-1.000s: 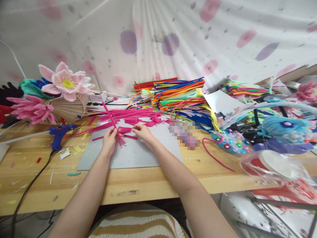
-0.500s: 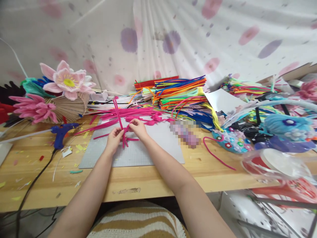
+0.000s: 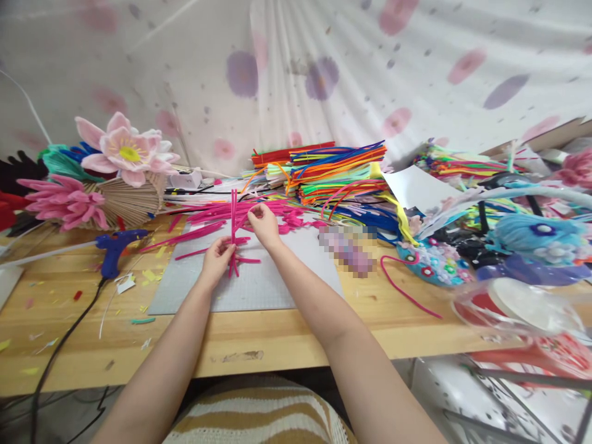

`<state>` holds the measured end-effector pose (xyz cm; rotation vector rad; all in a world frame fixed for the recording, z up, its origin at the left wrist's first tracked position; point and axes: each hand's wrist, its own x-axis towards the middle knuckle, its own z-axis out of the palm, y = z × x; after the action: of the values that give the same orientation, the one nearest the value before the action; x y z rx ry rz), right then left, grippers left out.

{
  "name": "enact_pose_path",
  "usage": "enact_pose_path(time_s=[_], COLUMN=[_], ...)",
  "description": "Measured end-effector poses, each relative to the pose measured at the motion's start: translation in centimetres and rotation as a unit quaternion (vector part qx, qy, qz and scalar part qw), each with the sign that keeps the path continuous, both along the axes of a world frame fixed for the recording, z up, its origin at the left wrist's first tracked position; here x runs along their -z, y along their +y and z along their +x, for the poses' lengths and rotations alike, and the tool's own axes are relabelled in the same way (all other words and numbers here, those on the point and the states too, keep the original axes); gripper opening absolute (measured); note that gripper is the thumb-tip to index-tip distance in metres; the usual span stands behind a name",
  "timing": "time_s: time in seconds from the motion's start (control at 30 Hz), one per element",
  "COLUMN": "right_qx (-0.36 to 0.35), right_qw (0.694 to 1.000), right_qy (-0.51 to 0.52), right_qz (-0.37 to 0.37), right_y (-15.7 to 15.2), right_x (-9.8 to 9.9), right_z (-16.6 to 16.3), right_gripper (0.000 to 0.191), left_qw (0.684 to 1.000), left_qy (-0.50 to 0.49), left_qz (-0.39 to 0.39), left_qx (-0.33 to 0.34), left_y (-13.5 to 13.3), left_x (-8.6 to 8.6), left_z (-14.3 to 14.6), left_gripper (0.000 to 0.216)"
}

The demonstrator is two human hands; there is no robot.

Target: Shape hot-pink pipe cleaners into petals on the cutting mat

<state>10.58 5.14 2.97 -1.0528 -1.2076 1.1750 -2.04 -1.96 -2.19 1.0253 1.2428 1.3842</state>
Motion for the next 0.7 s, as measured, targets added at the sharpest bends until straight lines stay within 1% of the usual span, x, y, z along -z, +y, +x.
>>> enact_pose_path(time_s=[0.1,0.33,0.5,0.57,0.7], right_qx=[0.007,-0.008,-0.026,-0.008,0.051], right_qw=[0.999,0.994,0.986,0.983,0.974], right_qy=[-0.04,-0.112,-0.162,-0.175,-0.205], right_qz=[0.025,0.012,0.033,0.049,0.078], right_y=[0.4,0.0,-0.4,-0.4,-0.1], right_x=[0.2,0.3,0.3,0.3,0.4], right_z=[0.1,0.0,0.0,0.2,0.8], right_gripper=[0.008,0.005,0.005,0.005,0.008], left_qw=[1.0,0.999,0.997,0.997,0.997], left_qy=[0.012,0.043,0.075,0.077,0.073], left_qz=[0.009,0.018,0.027,0.028,0.024], left_qx=[0.003,0.004,-0.002,0.001,0.009], left_y=[0.1,0.2,0.2,0.1,0.0], left_x=[0.3,1.1,1.3,1.1,0.9], left_z=[-0.1,-0.2,-0.2,-0.2,-0.2], left_gripper=[0.035,0.034,0.034,0.033,0.031])
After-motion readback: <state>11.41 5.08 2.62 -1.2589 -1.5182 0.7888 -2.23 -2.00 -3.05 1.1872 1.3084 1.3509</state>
